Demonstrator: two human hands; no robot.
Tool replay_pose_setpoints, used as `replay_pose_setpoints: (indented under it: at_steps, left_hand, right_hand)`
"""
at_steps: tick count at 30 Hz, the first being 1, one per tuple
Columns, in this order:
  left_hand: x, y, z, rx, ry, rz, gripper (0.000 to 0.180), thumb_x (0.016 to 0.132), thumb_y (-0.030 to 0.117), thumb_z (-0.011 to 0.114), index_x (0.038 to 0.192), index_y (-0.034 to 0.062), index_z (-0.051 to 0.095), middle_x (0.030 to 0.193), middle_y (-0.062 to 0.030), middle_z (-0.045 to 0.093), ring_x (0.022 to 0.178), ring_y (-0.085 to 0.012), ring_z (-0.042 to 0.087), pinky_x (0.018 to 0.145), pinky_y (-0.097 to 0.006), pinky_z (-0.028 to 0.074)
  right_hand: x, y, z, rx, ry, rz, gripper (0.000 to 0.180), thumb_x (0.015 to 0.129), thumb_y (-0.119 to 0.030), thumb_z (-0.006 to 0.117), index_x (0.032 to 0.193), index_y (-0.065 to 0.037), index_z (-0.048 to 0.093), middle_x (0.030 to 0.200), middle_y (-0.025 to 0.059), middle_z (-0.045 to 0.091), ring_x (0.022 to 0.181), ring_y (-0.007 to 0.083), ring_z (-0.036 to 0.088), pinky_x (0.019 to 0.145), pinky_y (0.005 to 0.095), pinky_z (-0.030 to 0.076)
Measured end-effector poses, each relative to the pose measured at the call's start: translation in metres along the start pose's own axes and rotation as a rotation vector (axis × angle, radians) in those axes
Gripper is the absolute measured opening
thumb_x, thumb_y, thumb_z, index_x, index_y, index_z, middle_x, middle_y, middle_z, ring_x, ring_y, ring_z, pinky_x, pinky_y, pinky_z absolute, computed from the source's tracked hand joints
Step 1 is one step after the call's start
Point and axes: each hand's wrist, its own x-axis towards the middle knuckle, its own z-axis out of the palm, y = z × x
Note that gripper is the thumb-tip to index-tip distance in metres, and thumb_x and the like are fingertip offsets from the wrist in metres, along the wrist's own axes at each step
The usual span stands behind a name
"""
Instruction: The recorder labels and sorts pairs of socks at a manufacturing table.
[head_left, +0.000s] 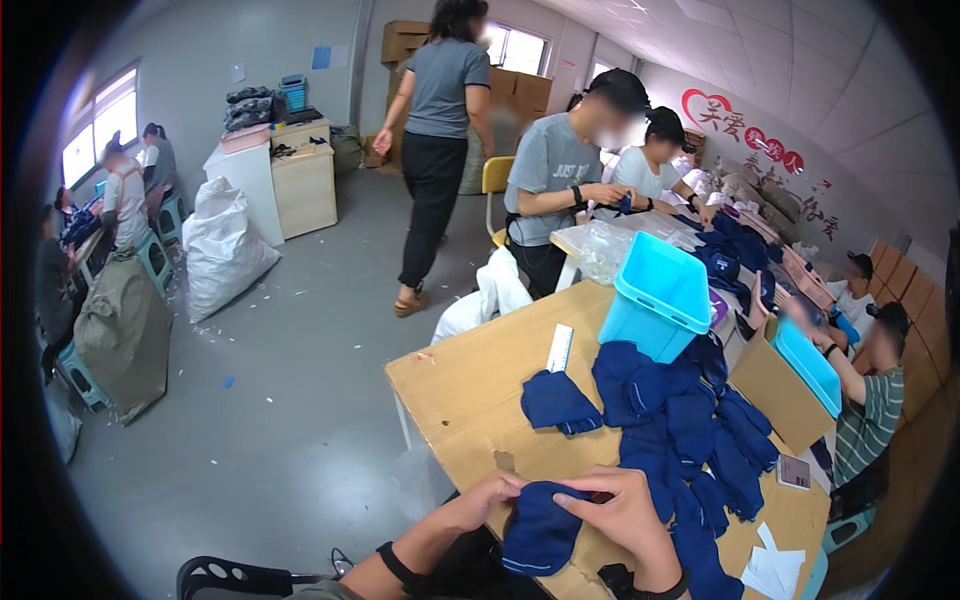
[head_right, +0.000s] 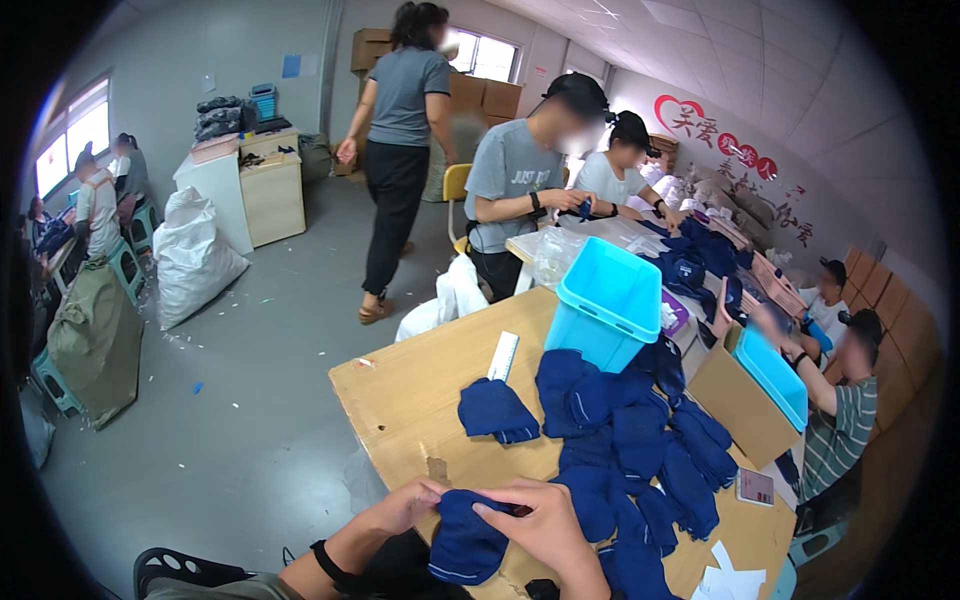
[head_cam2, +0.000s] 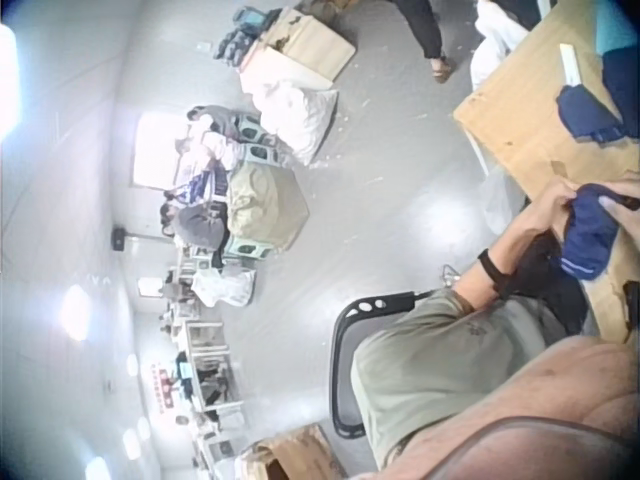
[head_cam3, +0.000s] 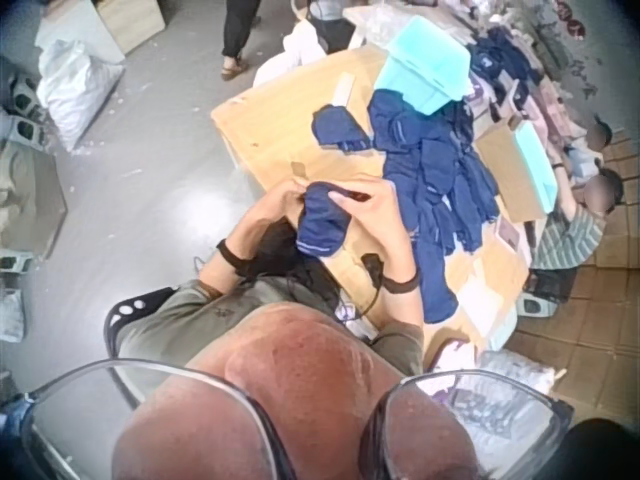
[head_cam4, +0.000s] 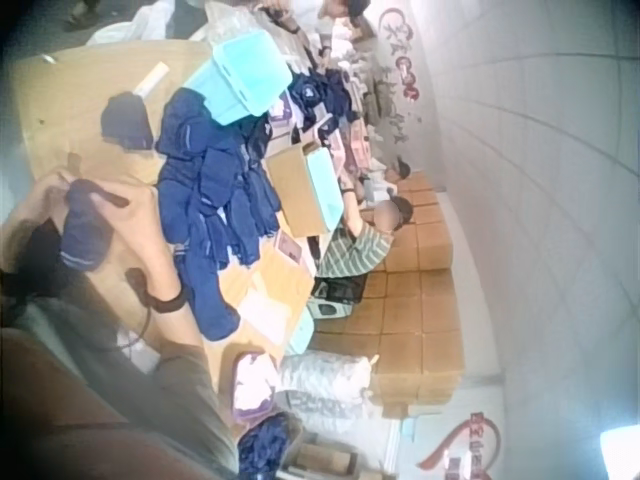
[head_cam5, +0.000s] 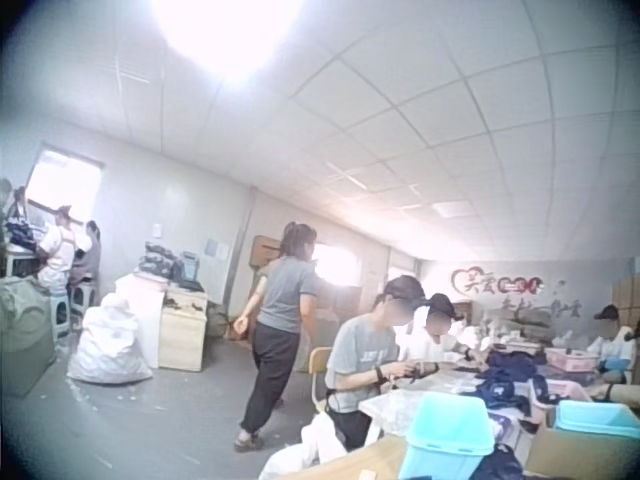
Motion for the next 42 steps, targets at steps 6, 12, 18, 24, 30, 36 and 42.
replay_pose_setpoints:
  at_steps: [6,12,18,24,30,36,42]
  left_hand:
    - [-0.005,0.011,0.015,-0.017,0.173,-0.057,0.042,0.091,0.022,0.047,0.111,-0.0120,0.062,0.114,-0.0183,0.065,0.106,-0.0238,0.060,0.097,-0.035,0.041]
    - [-0.005,0.010,0.013,0.106,0.095,-0.005,0.032,0.093,0.018,0.050,0.103,-0.0094,0.064,0.100,-0.0090,0.067,0.096,-0.0149,0.058,0.088,-0.028,0.043]
    - [-0.005,0.007,0.017,0.193,0.205,0.069,0.023,0.093,0.014,0.051,0.091,-0.0053,0.063,0.084,-0.0006,0.060,0.079,-0.0081,0.051,0.072,-0.024,0.041]
    - [-0.003,0.016,0.032,0.160,0.361,0.095,0.024,0.094,0.016,0.051,0.085,-0.0027,0.062,0.075,0.0031,0.055,0.072,-0.0061,0.047,0.066,-0.023,0.037]
    - [0.002,0.004,0.025,0.078,0.506,0.202,0.025,0.094,0.018,0.051,0.081,-0.0011,0.061,0.072,0.0034,0.052,0.070,-0.0057,0.046,0.064,-0.022,0.036]
    - [-0.008,0.006,0.022,0.114,0.353,0.162,0.024,0.094,0.016,0.053,0.083,-0.0032,0.063,0.073,0.0034,0.055,0.070,-0.0052,0.048,0.063,-0.022,0.038]
    - [-0.007,0.018,0.030,0.232,0.287,0.081,0.022,0.096,0.014,0.054,0.093,-0.0052,0.066,0.082,0.0012,0.063,0.077,-0.0060,0.054,0.070,-0.022,0.044]
  right_hand:
    - [-0.002,-0.001,-0.004,-0.033,-0.016,0.014,0.021,0.077,-0.013,0.078,0.094,-0.001,0.073,0.079,0.0111,0.070,0.063,0.0142,0.065,0.057,0.0229,0.048]
    - [-0.001,0.000,-0.006,-0.029,-0.022,0.013,0.021,0.076,-0.013,0.078,0.093,-0.002,0.073,0.078,0.0123,0.070,0.065,0.0165,0.066,0.058,0.0241,0.049]
    - [-0.001,0.003,-0.002,-0.149,0.054,-0.226,0.019,0.077,-0.016,0.078,0.092,-0.005,0.074,0.085,0.0092,0.070,0.070,0.0197,0.068,0.062,0.0262,0.052]
    - [0.000,0.004,0.004,-0.258,0.125,-0.331,0.020,0.074,-0.013,0.079,0.091,-0.004,0.074,0.102,0.0063,0.069,0.078,0.0193,0.069,0.066,0.0271,0.054]
    - [0.000,-0.004,0.005,-0.208,0.215,-0.383,0.021,0.074,-0.007,0.078,0.094,-0.002,0.074,0.105,0.0101,0.069,0.084,0.0185,0.069,0.065,0.0264,0.055]
    - [-0.003,-0.019,0.022,0.005,0.062,-0.107,0.018,0.074,-0.010,0.080,0.088,-0.002,0.075,0.115,0.0162,0.064,0.099,0.0256,0.067,0.087,0.0301,0.052]
    - [-0.002,-0.021,0.018,-0.081,-0.028,0.184,0.018,0.080,-0.015,0.076,0.085,0.001,0.072,0.079,0.0097,0.072,0.069,0.0119,0.067,0.062,0.0224,0.049]
